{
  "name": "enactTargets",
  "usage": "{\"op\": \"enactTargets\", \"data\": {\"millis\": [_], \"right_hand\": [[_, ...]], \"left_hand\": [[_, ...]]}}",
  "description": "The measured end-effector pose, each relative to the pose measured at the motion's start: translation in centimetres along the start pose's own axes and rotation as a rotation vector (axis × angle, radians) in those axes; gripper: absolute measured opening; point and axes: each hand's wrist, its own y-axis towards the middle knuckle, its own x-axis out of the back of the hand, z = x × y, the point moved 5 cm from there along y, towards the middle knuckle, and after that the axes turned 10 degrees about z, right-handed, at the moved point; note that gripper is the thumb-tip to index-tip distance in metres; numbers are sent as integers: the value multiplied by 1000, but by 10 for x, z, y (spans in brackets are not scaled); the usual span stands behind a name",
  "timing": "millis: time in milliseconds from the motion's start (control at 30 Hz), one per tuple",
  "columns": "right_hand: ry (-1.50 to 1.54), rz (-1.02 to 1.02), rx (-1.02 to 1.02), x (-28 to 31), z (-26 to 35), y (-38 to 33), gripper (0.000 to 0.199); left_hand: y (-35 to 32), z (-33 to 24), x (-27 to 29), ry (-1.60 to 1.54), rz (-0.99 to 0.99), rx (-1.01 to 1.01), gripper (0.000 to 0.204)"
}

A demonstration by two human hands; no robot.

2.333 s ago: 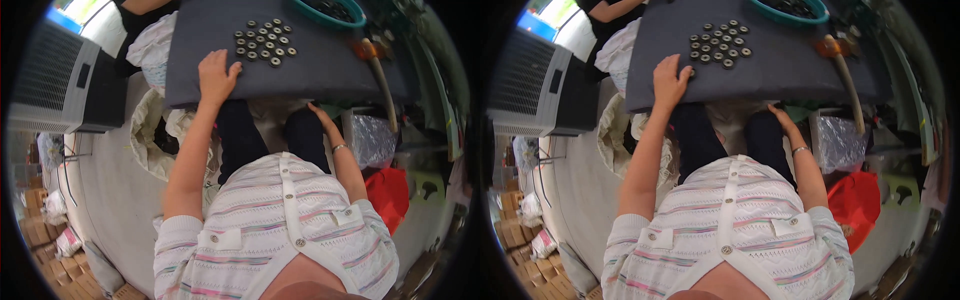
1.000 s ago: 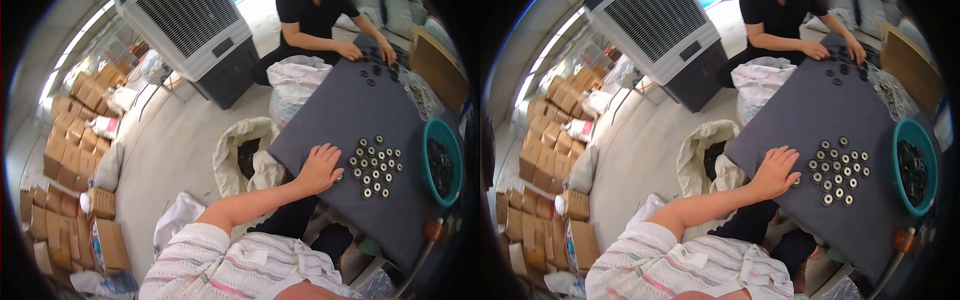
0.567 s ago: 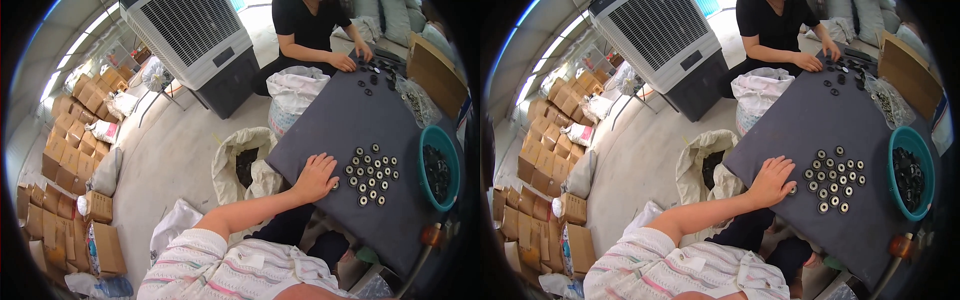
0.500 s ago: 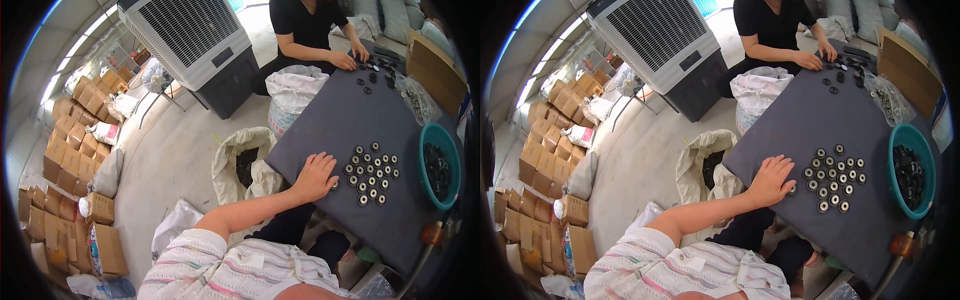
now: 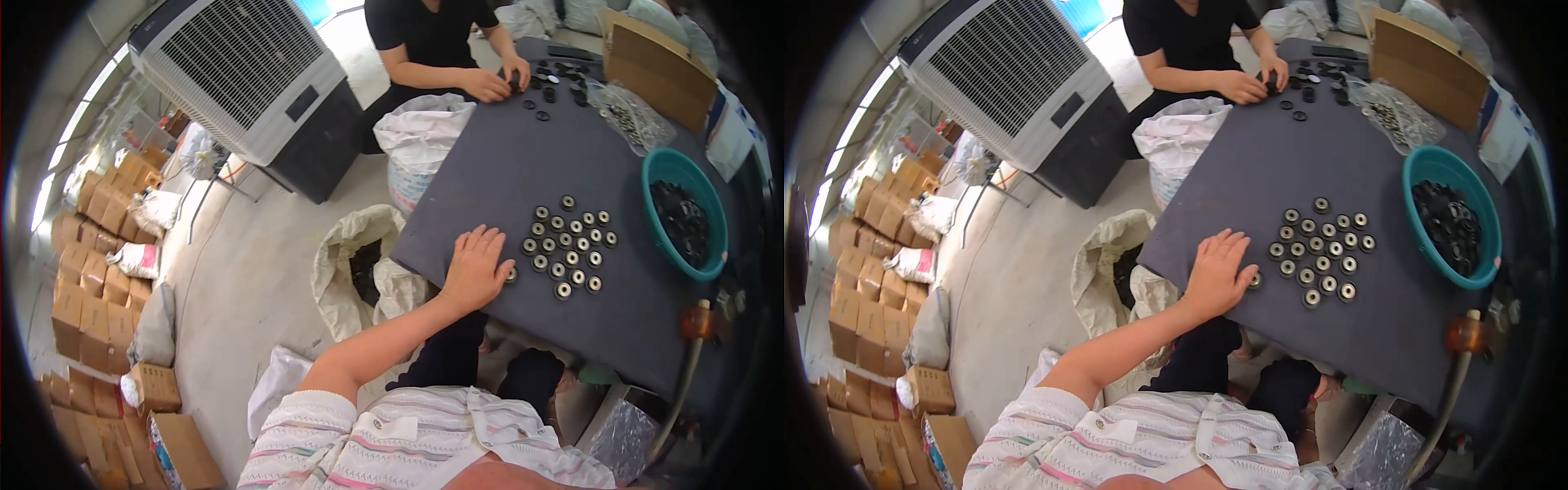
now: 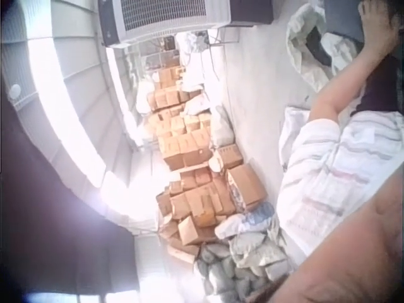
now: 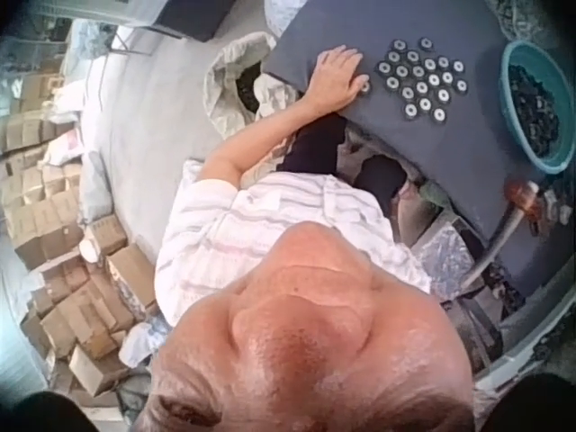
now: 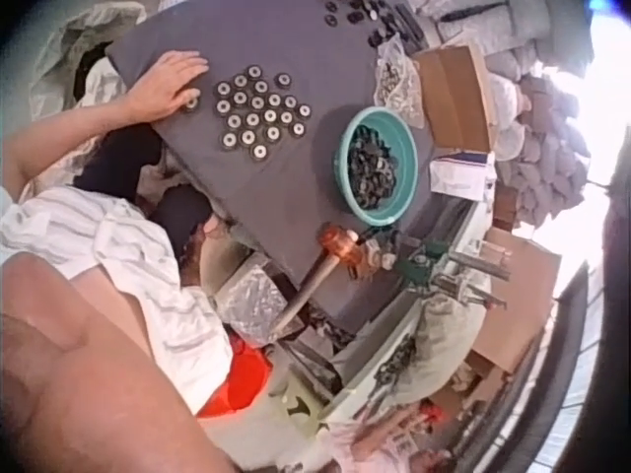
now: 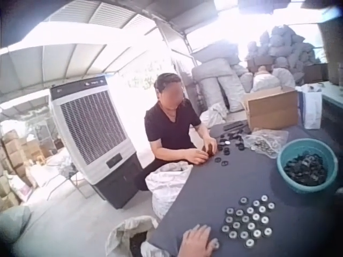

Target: The person assembles circular parts by fitting rubber rings around metal pieces by hand and hammering them on the workbench with a mallet.

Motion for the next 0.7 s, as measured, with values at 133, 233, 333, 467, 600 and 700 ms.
{"op": "enactTargets", "data": {"millis": [133, 233, 333, 467, 600, 700], "right_hand": [[-31, -85, -28, 35, -2, -25, 20], [25, -171, -195, 75, -1, -33, 21], [480, -154, -170, 50, 79, -7, 24], [355, 275, 6, 22, 210, 12, 33], [-260, 431, 318, 35, 174, 25, 30], [89, 327, 200, 43, 173, 22, 19]], "left_hand": [[2, -2, -1, -8, -36, -40, 44], [-6, 2, 1, 3, -84, -15, 44], [-6, -2, -4, -4, -120, -49, 44], [-17, 9, 5, 1, -180, -15, 45], [-8, 0, 0, -56, -216, -70, 44], [-7, -2, -1, -141, -233, -117, 42]]}}
